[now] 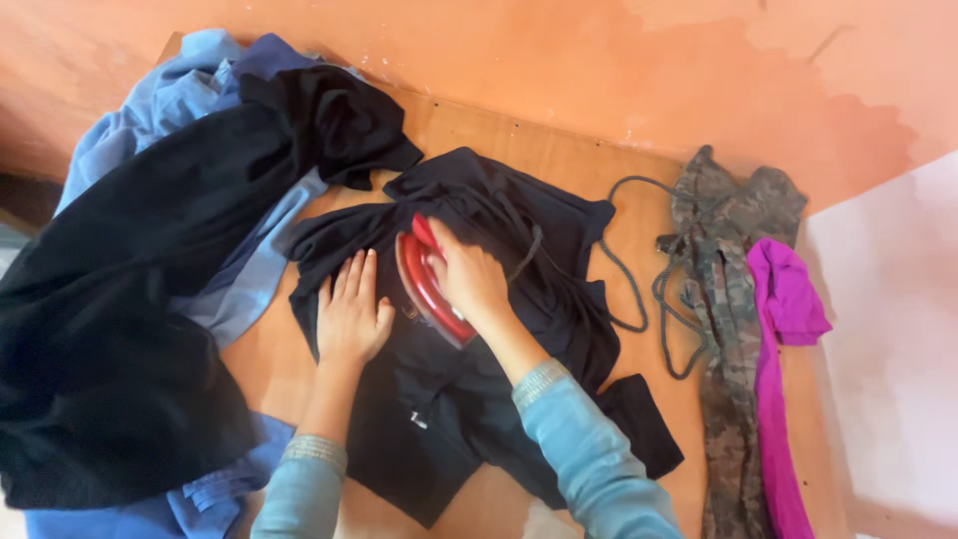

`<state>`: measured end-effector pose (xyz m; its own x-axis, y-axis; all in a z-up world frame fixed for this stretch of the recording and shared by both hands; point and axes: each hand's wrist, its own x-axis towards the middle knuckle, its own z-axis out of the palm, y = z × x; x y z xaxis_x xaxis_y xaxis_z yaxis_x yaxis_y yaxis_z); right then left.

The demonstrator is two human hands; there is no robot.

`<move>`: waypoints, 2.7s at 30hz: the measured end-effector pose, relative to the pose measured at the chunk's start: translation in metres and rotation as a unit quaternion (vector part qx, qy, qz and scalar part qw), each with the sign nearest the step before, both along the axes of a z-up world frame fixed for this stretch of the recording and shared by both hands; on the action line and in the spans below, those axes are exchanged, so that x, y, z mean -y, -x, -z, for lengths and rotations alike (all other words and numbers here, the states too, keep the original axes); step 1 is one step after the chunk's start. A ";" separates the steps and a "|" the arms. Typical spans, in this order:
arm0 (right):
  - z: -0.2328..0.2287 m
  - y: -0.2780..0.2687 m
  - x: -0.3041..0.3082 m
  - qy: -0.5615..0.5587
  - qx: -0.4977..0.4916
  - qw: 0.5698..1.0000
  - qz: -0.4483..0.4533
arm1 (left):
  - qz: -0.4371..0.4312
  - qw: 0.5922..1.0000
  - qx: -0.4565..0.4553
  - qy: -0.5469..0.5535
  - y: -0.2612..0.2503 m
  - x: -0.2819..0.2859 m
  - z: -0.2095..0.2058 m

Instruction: The person irons a black t-shirt laid out on a wooden table. They use a red electric iron to smooth the fabric, moving it back and forth across the shirt while holding the edges with the other hand.

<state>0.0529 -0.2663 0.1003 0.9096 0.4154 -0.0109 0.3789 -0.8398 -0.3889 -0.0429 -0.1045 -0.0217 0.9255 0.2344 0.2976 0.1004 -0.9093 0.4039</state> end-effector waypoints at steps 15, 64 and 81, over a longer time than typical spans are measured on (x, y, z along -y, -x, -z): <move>-0.005 0.038 0.014 0.019 -0.016 0.998 -0.064 | 0.005 0.994 0.016 0.107 0.003 -0.001 -0.004; -0.053 0.079 0.076 0.029 0.029 0.992 -0.121 | 0.147 0.987 0.021 0.062 0.131 0.197 -0.021; -0.025 0.074 0.038 0.008 0.009 0.996 -0.084 | 0.128 0.988 0.052 0.071 0.135 0.195 -0.032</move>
